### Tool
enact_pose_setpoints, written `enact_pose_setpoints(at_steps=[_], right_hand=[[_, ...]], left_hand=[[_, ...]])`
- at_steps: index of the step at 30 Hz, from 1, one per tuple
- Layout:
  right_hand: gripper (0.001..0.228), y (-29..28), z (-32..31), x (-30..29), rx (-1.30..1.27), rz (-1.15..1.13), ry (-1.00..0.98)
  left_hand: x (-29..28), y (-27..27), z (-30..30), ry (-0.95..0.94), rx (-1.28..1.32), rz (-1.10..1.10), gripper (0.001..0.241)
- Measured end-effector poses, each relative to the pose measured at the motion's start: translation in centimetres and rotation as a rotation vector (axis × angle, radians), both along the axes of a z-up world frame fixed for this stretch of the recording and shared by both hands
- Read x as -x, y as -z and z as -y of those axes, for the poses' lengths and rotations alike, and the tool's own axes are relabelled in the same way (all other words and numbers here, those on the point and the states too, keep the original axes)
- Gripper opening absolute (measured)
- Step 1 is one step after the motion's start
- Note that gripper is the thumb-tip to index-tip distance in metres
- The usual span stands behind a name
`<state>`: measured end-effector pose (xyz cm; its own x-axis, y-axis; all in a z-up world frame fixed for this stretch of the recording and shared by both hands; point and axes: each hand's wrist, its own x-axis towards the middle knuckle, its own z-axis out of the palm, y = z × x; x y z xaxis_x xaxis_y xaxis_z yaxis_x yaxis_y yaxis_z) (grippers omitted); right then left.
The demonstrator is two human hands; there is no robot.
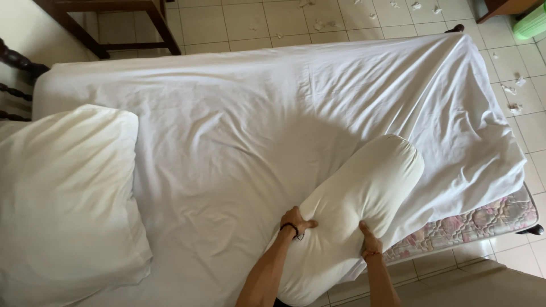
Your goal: The person strips a white sheet and pillows off a single bed, then spreads a fresh white sheet over the mattress and tucks it under the edges on all sides. They arrange the pillows and a bolster on the made bed and finally pick up a yellow blanket from a chair.
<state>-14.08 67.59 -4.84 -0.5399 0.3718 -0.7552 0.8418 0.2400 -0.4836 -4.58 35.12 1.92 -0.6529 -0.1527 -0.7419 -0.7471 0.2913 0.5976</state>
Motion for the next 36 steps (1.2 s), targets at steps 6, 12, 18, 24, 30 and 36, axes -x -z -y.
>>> enact_pose_setpoints(at_steps=[6, 12, 18, 24, 30, 36], right_hand=[[0.064, -10.6, 7.5, -4.3, 0.232, -0.394, 0.108], [0.066, -9.8, 16.5, -11.5, 0.486, -0.469, -0.11], [0.069, -17.5, 36.9, -19.7, 0.8, -0.345, -0.41], [0.066, -21.0, 56.6, -28.9, 1.054, -0.242, -0.642], [0.072, -20.4, 72.4, -35.3, 1.116, -0.137, -0.818], [0.073, -14.3, 76.8, -39.9, 0.7, -0.366, -1.354]], left_hand=[[-6.7, -4.6, 1.8, -0.214, -0.079, -0.145, 0.069], [-19.5, -11.9, 9.5, -0.499, 0.037, -0.147, 0.059], [-33.5, -16.7, 19.9, -0.902, 0.245, -0.274, 0.054], [-46.0, -19.9, 33.5, -1.077, 0.513, -0.27, 0.058], [-54.5, -22.0, 47.1, -1.118, 0.742, -0.2, 0.072], [-55.3, -16.5, 51.3, -0.708, 0.89, -0.034, 0.107]])
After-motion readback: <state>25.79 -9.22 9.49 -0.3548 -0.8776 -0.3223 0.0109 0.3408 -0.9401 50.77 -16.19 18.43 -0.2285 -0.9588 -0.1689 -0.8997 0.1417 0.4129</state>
